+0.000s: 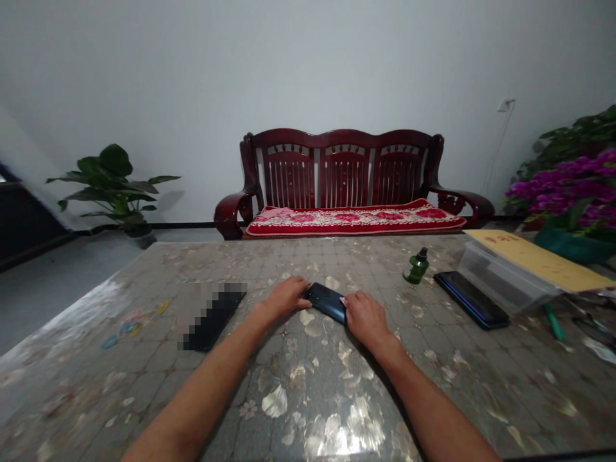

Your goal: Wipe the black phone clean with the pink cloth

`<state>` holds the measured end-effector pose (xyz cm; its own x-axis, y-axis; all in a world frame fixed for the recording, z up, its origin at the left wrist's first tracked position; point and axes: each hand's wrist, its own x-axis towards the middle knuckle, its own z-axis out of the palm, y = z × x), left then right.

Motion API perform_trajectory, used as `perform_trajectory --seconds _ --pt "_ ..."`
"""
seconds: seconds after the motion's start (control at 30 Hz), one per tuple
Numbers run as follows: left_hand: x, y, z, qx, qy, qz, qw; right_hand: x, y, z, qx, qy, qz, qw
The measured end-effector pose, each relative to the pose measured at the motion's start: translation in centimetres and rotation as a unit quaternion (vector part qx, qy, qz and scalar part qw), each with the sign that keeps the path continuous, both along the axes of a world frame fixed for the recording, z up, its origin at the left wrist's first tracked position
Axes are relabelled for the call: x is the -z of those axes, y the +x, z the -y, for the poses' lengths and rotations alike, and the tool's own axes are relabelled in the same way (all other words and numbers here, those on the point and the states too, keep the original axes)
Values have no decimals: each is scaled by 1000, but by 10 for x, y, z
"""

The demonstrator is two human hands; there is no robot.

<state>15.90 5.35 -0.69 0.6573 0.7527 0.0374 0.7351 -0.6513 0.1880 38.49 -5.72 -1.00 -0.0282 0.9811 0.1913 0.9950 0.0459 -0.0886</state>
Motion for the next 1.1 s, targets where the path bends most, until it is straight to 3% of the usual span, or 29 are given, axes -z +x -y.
perform_trajectory --seconds 0.2,0.33,0.5,0.8,0.93,1.1 --pt "10 11 21 -132 27 82 987 -1 -10 11 -25 -11 -39 999" --pt "20 17 43 -198 -18 156 967 0 -12 14 -33 -21 -85 996" --pt "28 20 62 -201 -78 189 958 2 -17 17 -44 -23 -136 989" --pt "21 19 59 -180 -30 100 978 7 -35 20 -120 -40 -255 959" --pt "16 22 65 -183 -28 82 979 12 -25 12 -82 -24 -312 946" --pt "11 33 84 -213 3 34 977 21 1 -9 -37 64 -352 933"
